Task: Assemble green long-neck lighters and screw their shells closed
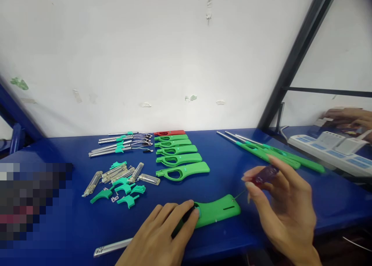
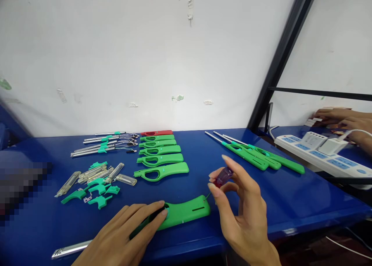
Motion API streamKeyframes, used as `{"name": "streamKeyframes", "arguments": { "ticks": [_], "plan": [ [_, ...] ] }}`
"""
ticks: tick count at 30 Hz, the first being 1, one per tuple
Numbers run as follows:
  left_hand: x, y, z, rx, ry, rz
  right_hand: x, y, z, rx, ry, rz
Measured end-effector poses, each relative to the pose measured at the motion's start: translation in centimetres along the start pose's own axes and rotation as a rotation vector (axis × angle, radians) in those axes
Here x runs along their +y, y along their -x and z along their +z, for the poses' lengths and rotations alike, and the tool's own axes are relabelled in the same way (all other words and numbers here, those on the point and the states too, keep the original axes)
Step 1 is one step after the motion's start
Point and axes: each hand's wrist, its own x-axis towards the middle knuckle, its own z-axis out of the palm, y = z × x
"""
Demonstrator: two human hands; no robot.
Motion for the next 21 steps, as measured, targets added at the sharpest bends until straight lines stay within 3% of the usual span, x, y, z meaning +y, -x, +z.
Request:
{"name": "streamKeyframes", "arguments": {
  "ticks": [3, 8, 14, 21],
  "plan": [
    [-0.10, 0.05, 0.19, -0.003, -0.016, 0.011, -0.01, -0.04, 0.05, -0.027, 0.006, 0.036],
    [-0.25, 0.12, 0.33, -0.003, -0.031, 0.013, -0.01, -0.18, 0.30, 0.011, -0.001, -0.023],
    [-0.35, 0.23, 0.44, 0.010, -0.039, 0.038, -0.21, -0.11, 0.04, -0.028, 0.025, 0.072],
    [-0.56, 0.07, 0.36, 0.045, -0.036, 0.045, 0.22, 0.18, 0.14, 0.018, 0.029, 0.012]
  ]
}}
